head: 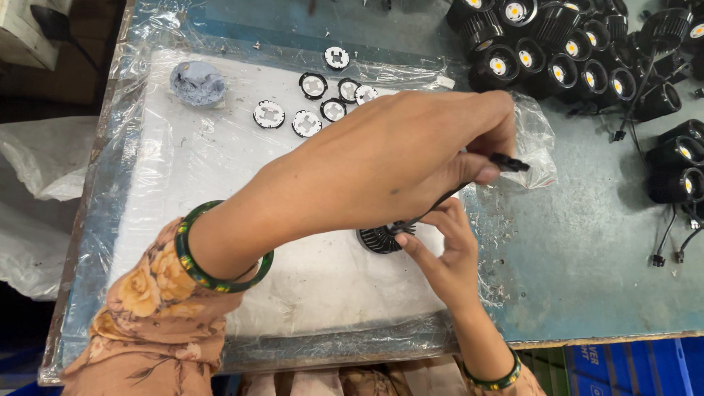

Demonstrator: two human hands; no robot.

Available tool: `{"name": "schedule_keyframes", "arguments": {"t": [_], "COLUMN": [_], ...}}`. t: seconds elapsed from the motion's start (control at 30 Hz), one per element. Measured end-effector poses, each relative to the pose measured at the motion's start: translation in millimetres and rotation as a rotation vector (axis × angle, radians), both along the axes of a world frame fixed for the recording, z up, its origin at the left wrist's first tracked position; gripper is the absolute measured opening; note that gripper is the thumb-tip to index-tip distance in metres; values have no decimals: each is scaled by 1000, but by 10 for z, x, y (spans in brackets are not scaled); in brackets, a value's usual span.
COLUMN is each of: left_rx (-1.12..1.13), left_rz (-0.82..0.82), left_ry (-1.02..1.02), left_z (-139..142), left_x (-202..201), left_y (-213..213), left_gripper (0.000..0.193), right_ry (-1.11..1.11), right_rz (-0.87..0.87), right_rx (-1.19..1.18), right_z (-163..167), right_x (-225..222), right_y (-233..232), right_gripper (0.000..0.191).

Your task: The person assembles LED light units by inserting wires into black finned housings, securing them with screws using a cordless screwdriver, and placing finished units on the table. The person repeats this process for multiple units, handling wires, screws, and housings throughout.

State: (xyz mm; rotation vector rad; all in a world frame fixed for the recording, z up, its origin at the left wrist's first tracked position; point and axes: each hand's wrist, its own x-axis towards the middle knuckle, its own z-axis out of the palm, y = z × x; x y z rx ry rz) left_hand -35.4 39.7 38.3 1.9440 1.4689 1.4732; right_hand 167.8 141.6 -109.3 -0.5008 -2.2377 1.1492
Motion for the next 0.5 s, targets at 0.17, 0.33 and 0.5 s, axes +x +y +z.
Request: {"name": "schedule_keyframes", "arguments": {"t": [0.17, 0.33, 0.5], "left_rx": [6, -121, -275], "left_rz": [-75, -157, -91], "left_ry": [-25, -67, 364], "left_z": [-7, -66, -168], "left_x": [2, -16, 12], "left_y": [26, 3, 97], "left_gripper": [17, 28, 38], "right_ry": [14, -17, -15], "right_rz": [-13, 23, 13], "right_rx": [168, 292, 306], "right_z": [104, 85, 59], "right_x": [27, -46, -46], "right_y": [-52, 46, 76], "right_gripper": [29, 22, 26]}}
